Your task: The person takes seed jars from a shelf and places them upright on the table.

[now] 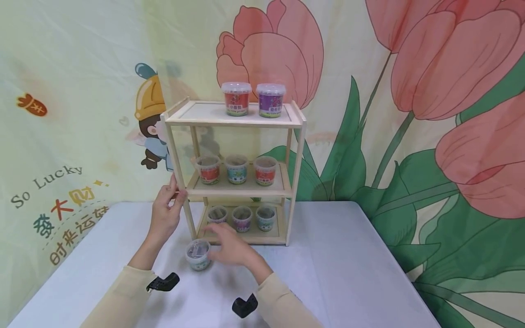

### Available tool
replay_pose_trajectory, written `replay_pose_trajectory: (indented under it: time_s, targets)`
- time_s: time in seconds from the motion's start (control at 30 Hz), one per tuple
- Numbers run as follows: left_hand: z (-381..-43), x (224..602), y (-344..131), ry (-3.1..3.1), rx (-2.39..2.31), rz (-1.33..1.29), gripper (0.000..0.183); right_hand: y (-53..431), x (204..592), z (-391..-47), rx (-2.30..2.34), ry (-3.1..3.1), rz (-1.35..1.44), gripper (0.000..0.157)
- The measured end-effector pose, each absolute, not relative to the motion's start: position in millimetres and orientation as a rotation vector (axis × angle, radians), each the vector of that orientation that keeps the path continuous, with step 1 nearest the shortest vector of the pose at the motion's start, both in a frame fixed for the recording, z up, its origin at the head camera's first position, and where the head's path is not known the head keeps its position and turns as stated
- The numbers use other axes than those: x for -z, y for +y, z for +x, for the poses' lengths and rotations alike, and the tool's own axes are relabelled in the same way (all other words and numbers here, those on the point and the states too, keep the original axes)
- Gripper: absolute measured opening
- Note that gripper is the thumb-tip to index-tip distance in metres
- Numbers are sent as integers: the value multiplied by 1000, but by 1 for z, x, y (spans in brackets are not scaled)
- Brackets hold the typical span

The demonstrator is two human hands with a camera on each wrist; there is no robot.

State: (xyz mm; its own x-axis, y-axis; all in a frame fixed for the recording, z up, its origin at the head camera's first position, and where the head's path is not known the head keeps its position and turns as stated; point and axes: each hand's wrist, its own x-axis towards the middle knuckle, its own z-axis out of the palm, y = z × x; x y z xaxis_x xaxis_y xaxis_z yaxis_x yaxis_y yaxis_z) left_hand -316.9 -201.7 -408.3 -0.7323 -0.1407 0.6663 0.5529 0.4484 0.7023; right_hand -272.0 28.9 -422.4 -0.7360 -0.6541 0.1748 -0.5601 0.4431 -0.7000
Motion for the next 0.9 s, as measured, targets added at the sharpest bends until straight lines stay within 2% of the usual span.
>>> replay_pose_trajectory:
  time_s: [0.57, 0.73, 0.9]
  targets:
    - [-317, 407, -202, -2051, 1293, -353, 62, 91, 207, -270, 1556, 2695, -1294, 50]
    - [-314, 407, -202, -2073, 1300, -317, 61, 97, 163, -279, 1653, 2797, -1300, 49]
    - [-314, 407, -202, -2083, 1294, -305, 60, 100, 135, -293, 1561, 2982, -1090, 55]
